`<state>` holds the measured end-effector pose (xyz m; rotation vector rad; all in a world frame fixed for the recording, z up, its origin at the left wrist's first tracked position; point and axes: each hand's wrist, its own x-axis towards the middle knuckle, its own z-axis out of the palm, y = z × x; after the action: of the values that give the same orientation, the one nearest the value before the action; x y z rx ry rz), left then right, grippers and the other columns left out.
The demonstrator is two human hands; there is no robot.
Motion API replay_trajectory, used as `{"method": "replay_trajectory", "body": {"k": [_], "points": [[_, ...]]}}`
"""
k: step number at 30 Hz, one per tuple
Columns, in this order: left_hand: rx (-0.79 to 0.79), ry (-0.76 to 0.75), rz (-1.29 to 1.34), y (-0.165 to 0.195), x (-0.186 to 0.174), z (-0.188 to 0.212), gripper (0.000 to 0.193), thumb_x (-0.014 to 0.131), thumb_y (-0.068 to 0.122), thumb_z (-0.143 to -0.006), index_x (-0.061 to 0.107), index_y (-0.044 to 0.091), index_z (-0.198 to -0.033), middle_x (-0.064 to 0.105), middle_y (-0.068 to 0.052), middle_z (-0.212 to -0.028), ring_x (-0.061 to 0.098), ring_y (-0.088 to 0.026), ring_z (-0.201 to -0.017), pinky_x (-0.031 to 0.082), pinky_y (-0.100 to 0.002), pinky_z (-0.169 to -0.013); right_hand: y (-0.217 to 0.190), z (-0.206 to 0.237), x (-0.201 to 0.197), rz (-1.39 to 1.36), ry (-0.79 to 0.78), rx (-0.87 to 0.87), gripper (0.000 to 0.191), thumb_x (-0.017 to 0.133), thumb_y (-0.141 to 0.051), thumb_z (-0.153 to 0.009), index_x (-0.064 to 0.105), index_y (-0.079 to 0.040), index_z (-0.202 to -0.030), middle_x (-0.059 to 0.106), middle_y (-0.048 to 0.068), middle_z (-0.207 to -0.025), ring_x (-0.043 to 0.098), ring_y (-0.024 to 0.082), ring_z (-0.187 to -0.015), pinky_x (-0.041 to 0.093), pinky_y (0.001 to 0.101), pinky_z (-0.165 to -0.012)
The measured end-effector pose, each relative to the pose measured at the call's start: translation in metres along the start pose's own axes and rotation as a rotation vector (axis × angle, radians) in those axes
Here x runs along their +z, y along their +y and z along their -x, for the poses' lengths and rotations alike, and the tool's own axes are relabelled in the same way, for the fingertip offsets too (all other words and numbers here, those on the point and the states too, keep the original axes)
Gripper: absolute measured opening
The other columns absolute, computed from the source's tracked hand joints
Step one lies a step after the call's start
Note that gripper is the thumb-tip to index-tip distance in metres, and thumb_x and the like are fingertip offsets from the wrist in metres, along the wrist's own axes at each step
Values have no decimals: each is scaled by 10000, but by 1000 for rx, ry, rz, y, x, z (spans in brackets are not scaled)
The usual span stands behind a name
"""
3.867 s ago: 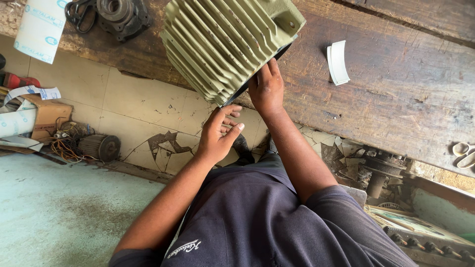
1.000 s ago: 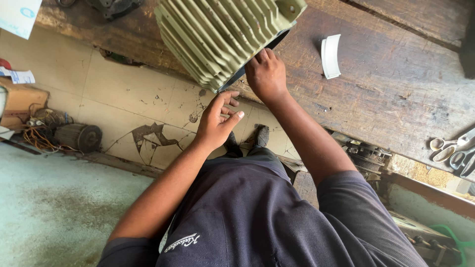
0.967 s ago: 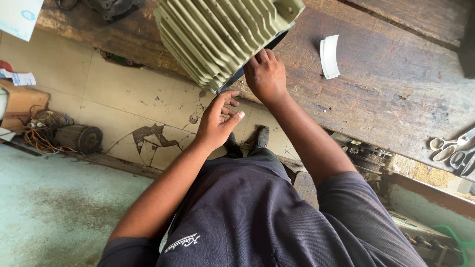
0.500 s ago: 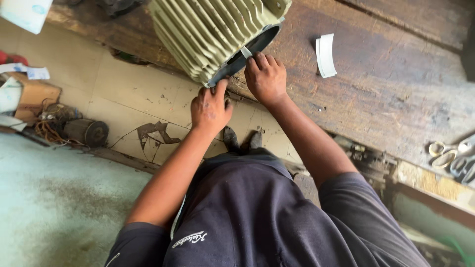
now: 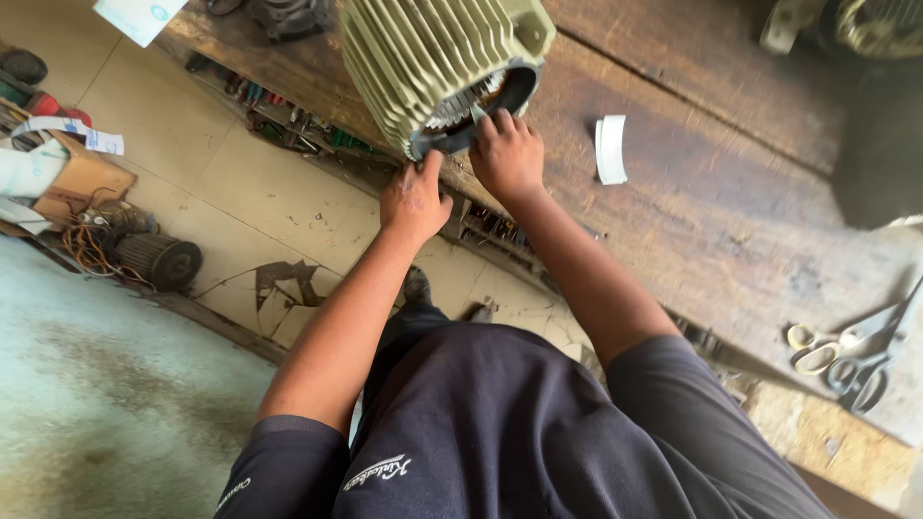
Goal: The person places a motor housing on a workbench, then repeatedly picks up small white curved pieces and inserts them into the interior slots of the housing. The person adjusts the housing orientation and continues inserting pieces one at a time.
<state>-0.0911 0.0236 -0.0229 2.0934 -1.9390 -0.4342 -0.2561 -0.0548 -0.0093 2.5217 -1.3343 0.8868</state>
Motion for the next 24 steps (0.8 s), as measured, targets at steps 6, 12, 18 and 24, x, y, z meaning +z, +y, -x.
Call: {"method": "replay_trajectory", "body": {"k": [6, 12, 18, 24], "points": [[-38, 42, 64, -4, 19, 5, 722, 777, 338, -840, 389, 202, -1434, 607, -250, -1150, 628, -466, -1034, 529, -573, -831, 11, 4, 5, 2, 57, -73, 217, 741, -264, -790, 648, -126, -928, 656, 128, -1027, 661, 327, -847, 515, 459, -671], [-78, -55, 12, 2, 5, 3, 620, 761, 350, -873, 414, 208, -1366, 618, -219, -1164, 628, -438, -1076, 531, -554, -888, 5, -3, 16, -10, -41, -19, 114, 710, -207, -903, 653, -109, -886, 656, 85, -904, 680, 296, -830, 518, 443, -690], [-65, -28, 55, 4, 4, 2, 594, 783, 278, -847, 405, 214, -1300, 581, -230, -1214, 636, -407, -1082, 570, -517, -832, 7, -11, 17, -22, -85, -8, 201, 711, -257, -894, 697, -95, -1011, 684, 106, -990, 689, 297, -864, 519, 432, -722], [-108, -79, 77, 7, -2, 4, 618, 761, 262, -864, 375, 220, -1345, 559, -241, -1241, 658, -394, -1043, 589, -507, -806, 12, 16, -6, -121, 28, -36, 206, 712, -224, -887, 693, -91, -1043, 696, 119, -1081, 690, 312, -908, 536, 448, -723]]}}
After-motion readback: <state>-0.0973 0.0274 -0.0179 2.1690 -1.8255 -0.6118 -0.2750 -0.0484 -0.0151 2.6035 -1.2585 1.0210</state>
